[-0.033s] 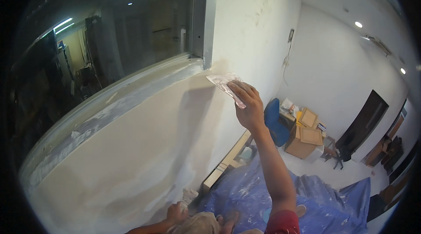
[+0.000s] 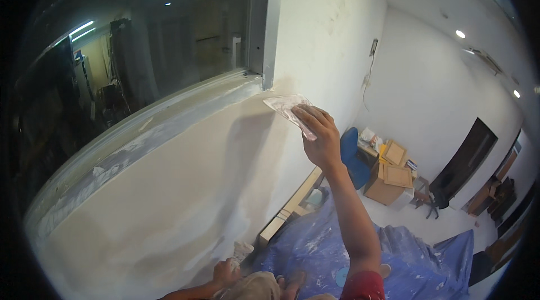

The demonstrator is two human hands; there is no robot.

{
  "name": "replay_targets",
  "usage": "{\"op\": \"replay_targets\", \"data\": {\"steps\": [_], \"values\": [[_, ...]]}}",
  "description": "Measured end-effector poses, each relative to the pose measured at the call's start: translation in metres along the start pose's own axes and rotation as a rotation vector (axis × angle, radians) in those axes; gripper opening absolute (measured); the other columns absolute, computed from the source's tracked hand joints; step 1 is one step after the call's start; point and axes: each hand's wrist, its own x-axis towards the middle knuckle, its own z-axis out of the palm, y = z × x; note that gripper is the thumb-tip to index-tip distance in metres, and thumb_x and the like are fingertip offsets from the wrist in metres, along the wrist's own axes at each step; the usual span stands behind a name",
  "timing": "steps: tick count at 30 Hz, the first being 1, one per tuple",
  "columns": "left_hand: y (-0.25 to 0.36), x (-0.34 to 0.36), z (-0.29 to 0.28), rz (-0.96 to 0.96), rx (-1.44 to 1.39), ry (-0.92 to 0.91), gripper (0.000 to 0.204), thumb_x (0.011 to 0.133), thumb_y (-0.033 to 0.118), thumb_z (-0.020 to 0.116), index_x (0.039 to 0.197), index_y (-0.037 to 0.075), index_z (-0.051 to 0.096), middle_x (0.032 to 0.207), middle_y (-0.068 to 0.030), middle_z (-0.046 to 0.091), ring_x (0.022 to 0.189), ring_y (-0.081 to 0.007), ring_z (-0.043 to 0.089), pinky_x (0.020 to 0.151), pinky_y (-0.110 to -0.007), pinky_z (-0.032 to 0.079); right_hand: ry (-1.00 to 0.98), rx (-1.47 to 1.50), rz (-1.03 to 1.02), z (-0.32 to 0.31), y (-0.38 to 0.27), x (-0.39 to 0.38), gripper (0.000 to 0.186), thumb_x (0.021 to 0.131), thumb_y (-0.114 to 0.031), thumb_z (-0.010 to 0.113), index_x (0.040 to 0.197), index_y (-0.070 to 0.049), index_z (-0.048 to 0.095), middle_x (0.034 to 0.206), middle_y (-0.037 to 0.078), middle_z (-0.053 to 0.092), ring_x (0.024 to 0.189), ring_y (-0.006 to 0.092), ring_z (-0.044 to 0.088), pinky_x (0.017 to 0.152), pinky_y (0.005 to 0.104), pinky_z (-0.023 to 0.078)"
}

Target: The person applies and smooths plaster along the wall using a putty scraper.

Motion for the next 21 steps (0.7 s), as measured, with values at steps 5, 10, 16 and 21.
{"op": "replay_targets", "data": {"steps": [5,10,16,21], "values": [[-0.006,0.003,0.008,-0.025,-0.019,-0.051,0.058,0.086,0.042,0.062,0.117,-0.006,0.056,0.082,-0.0272,0.067,0.080,-0.0460,0.065,0.074,-0.056,0.051,-0.119,-0.058,-0.141,-0.020,-0.052,0.010,0.047,0.078,0.000,0.074,0.122,-0.015,0.071,0.123,0.006,0.070,0.116,0.0302,0.064,0.099,0.0403,0.050],[0.000,0.003,0.004,-0.068,-0.044,-0.033,0.057,0.085,0.043,0.062,0.116,-0.005,0.057,0.084,-0.0275,0.067,0.081,-0.0460,0.065,0.075,-0.056,0.052,-0.174,-0.057,-0.187,-0.015,-0.084,0.012,0.051,0.075,-0.003,0.076,0.124,-0.016,0.069,0.125,0.004,0.069,0.115,0.0287,0.064,0.095,0.0410,0.051],[0.002,0.004,0.000,-0.076,-0.080,-0.081,0.060,0.086,0.044,0.060,0.122,-0.004,0.056,0.089,-0.0305,0.068,0.087,-0.0477,0.065,0.079,-0.057,0.051,-0.171,-0.032,-0.223,-0.014,-0.102,0.031,0.055,0.074,-0.002,0.076,0.126,-0.019,0.069,0.126,0.004,0.068,0.116,0.0288,0.064,0.097,0.0417,0.050],[-0.001,0.004,-0.002,-0.079,-0.101,-0.106,0.060,0.085,0.042,0.060,0.120,-0.007,0.056,0.088,-0.0304,0.069,0.088,-0.0490,0.065,0.084,-0.057,0.050,-0.194,-0.055,-0.219,-0.008,-0.110,0.041,0.055,0.074,-0.001,0.075,0.125,-0.020,0.069,0.126,0.004,0.068,0.115,0.0295,0.064,0.098,0.0422,0.050]]}}
